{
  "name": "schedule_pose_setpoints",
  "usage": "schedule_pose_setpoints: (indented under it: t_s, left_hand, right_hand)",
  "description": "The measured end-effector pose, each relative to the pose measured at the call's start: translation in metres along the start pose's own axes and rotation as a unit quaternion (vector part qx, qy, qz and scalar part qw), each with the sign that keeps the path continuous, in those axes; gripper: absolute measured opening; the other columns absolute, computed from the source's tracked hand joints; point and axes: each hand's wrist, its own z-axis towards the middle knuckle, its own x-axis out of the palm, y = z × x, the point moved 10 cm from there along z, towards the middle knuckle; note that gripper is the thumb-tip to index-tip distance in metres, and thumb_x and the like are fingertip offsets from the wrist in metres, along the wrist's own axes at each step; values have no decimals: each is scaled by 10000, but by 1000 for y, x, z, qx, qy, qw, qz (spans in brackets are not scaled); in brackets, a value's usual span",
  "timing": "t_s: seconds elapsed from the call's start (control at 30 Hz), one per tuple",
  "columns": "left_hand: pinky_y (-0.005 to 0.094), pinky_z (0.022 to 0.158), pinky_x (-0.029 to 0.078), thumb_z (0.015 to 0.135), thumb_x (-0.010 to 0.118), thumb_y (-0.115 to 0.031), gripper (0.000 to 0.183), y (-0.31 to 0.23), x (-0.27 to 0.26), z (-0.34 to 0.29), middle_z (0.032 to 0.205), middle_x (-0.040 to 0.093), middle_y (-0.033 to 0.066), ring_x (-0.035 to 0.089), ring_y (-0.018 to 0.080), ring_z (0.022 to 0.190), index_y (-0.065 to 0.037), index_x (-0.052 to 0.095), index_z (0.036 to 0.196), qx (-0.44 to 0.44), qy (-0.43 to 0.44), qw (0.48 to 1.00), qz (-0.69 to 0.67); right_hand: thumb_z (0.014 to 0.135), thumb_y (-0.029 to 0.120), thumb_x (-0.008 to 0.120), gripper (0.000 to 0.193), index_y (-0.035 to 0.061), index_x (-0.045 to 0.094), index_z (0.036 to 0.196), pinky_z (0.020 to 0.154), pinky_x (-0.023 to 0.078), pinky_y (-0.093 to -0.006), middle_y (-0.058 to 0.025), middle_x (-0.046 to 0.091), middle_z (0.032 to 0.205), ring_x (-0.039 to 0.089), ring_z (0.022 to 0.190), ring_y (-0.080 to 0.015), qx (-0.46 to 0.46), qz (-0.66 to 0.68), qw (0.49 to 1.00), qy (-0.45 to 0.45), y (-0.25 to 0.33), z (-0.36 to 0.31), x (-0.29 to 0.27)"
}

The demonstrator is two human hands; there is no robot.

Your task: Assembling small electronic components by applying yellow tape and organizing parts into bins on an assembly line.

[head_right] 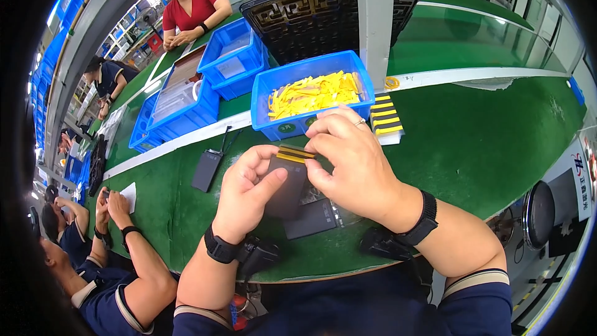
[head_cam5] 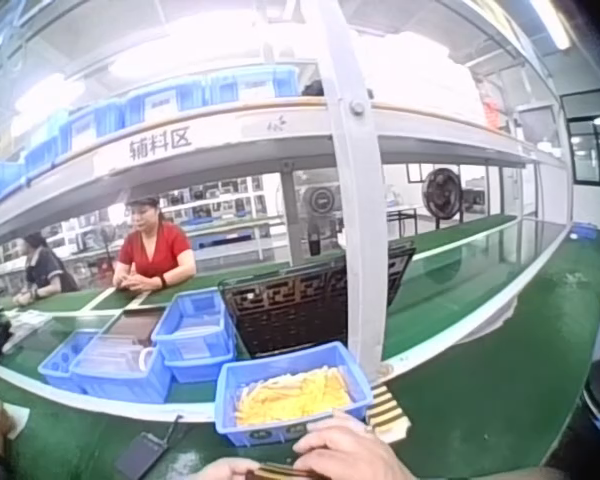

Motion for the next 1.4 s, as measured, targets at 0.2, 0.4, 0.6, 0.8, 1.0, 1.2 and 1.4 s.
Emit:
schedule_pose_setpoints:
  t_s: [0.2,0.4,0.6,0.8,1.0,1.2,1.4]
  left_hand:
    - [206,693,456,843,532,-3,237,4,1,2,935,629,57,562,58,809,14,483,1074,-24,-1,999,-30]
    - [202,701,457,850,532,-4,214,7,2,1,907,633,44,563,52,811,17,489,1058,-27,8,999,-44]
    - [198,710,448,858,525,-5,220,-2,2,3,911,633,47,562,57,821,10,476,1072,10,-3,993,-121]
    - [194,742,426,846,539,6,296,-17,5,-4,983,609,48,553,79,874,6,454,1129,77,2,994,76]
    - [186,730,429,850,535,7,276,-18,4,-4,984,611,53,552,65,853,3,469,1117,61,-3,998,-20]
    - [194,749,442,850,554,-10,259,-8,7,-4,983,636,65,554,55,883,9,494,1102,33,-13,992,-121]
    - [197,733,455,845,563,-12,259,-9,9,-6,976,638,64,554,52,877,7,499,1095,36,-22,994,-98]
  right_hand:
    - [613,34,670,163,56,586,750,910,390,-491,-65,562,890,533,950,-284,-120,-89,989,-18,32,-2,-9]
    - [623,5,665,167,60,587,759,906,399,-488,-55,594,866,563,940,-270,-84,-39,994,-57,22,1,-19]
    - [631,-6,672,182,61,587,778,942,378,-490,-55,616,894,561,989,-273,-80,-4,996,-29,27,-7,-4]
    - [651,-2,667,155,46,569,763,925,389,-481,-69,592,856,569,917,-274,-38,35,999,-9,18,-2,-6]
    - [633,-2,661,188,39,580,797,877,417,-462,-62,552,798,564,833,-258,-105,-18,992,-64,34,-4,-15]
    - [621,51,626,257,39,616,878,822,446,-413,-41,509,741,533,721,-201,-160,-109,979,-66,43,-9,-10]
    - [621,45,643,239,32,622,859,803,451,-411,-40,507,733,531,715,-203,-148,-95,982,-72,41,-9,-9]
